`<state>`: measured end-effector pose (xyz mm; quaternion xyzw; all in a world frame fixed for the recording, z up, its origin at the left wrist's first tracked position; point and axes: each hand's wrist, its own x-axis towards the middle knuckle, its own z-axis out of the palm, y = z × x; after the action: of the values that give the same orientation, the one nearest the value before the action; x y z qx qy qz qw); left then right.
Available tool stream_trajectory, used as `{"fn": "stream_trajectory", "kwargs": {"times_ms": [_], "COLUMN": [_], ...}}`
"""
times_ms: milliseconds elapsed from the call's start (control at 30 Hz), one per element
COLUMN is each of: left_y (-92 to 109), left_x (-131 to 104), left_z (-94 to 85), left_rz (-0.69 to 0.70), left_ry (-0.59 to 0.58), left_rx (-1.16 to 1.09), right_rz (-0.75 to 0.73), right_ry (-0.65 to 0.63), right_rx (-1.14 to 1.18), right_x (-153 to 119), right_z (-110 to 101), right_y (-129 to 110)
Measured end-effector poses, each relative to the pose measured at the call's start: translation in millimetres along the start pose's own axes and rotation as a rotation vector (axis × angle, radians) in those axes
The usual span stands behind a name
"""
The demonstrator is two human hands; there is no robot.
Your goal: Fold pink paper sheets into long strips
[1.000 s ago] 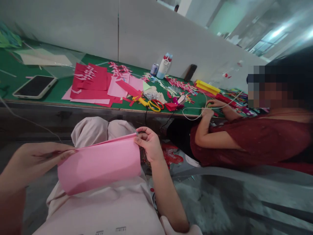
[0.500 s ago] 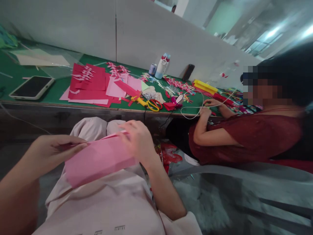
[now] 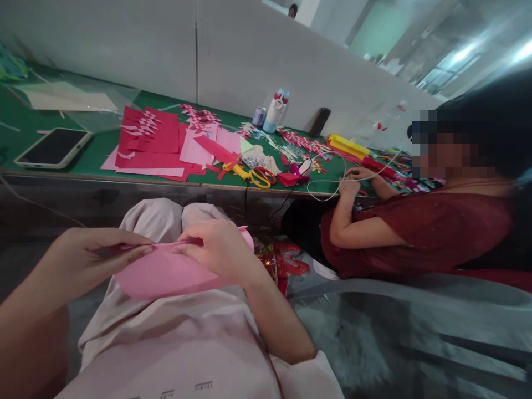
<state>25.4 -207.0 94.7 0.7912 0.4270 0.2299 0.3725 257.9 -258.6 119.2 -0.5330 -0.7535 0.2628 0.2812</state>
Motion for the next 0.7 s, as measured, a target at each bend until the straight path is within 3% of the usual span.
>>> {"fn": "stream_trajectory", "kwargs": {"times_ms": [333,700], "left_y": [9,5], "left_x": [7,11], "left_z": [4.7,13.9], "left_rz": [-0.043,-0.111], "left_ry": [-0.12,-0.105], "left_rx": [-0.076,-0.227], "right_rz": [0.123,0.128], "right_ry": [-0.067,-0.113], "right_rx": [0.111,0.095], "right_x": [1,3], "right_z": [-3,-4], "right_y": [-2,-1]}}
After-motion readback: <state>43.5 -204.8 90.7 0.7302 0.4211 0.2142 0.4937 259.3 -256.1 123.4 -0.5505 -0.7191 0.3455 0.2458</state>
